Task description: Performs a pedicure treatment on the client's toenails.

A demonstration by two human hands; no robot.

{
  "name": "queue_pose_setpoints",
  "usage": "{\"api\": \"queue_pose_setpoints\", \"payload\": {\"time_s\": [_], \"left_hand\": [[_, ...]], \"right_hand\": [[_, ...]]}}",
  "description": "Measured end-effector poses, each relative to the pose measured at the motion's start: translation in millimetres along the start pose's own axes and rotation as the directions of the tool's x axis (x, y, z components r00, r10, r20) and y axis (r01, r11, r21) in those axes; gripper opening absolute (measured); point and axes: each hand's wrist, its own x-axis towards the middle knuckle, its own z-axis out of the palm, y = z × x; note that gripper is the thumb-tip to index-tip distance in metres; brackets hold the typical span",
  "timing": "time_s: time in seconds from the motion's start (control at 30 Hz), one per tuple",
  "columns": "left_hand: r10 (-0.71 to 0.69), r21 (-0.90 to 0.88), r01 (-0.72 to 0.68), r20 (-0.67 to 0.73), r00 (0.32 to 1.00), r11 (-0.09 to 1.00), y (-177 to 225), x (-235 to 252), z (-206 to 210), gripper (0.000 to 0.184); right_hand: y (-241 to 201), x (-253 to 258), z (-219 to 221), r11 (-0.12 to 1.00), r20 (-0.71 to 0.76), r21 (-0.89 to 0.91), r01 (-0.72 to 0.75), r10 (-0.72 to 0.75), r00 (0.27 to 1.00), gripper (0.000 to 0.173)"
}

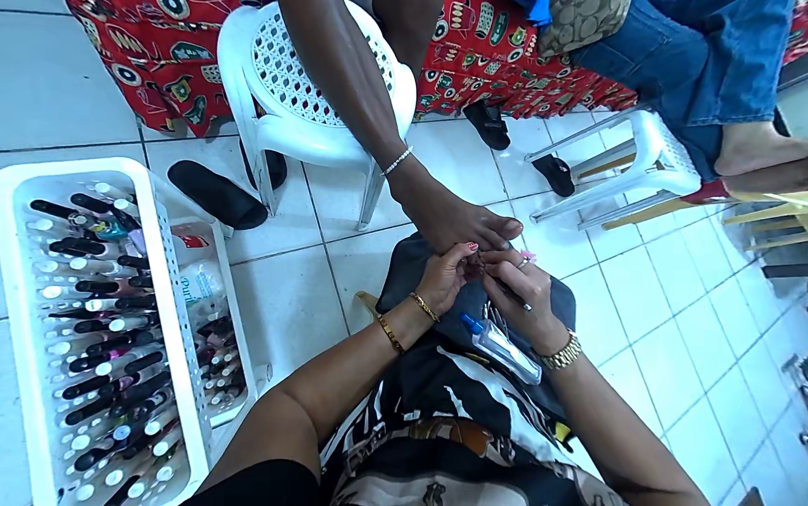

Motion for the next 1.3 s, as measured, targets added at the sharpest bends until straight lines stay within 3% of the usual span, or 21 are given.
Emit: {"api": "queue_pose_setpoints", "payload": {"time_s": [0.27,0.4,0.6,0.8,1.0,1.3], "left_hand": [[-0.002,0.013,0.002,-0.005,1.000,1.000,0.5,-2.1,0.0,0.017],[-0.002,0.001,0.002,-0.005,1.000,1.000,1.2,-1.8,1.3,0.016],[0.001,0.020,-0.001,-0.004,1.000,1.000,1.3,-1.2,-0.1,0.014],[-0.005,0.011,0.005,-0.012,1.000,1.000,1.7,-1.7,0.4,0.015],[-0.001,0.003,0.001,0.003,1.000,1.000,2.2,-1.5,-0.9,0.014],[-0.002,0.004,0.002,-0.006,1.000,1.000,1.6,-1.7,-0.2,0.012]], "right_hand": [[-0.2,0.5,-5.1,0.999,0.034,0.038,0.001,-0.003,0.999,0.015],[-1.4,1.7,-11.1,0.993,0.046,0.104,-0.065,0.060,0.997,0.012],[1.3,3.2,-5.1,0.998,0.079,-0.019,0.056,-0.055,0.995,0.015],[3.4,1.5,-2.7,0.995,0.082,-0.047,0.083,-0.079,0.994,0.015],[-2.1,8.1,-12.1,0.999,0.112,0.040,0.025,-0.029,0.993,0.015],[-2.6,10.7,-12.9,0.999,0.124,0.026,0.034,-0.037,0.992,0.016]]}}
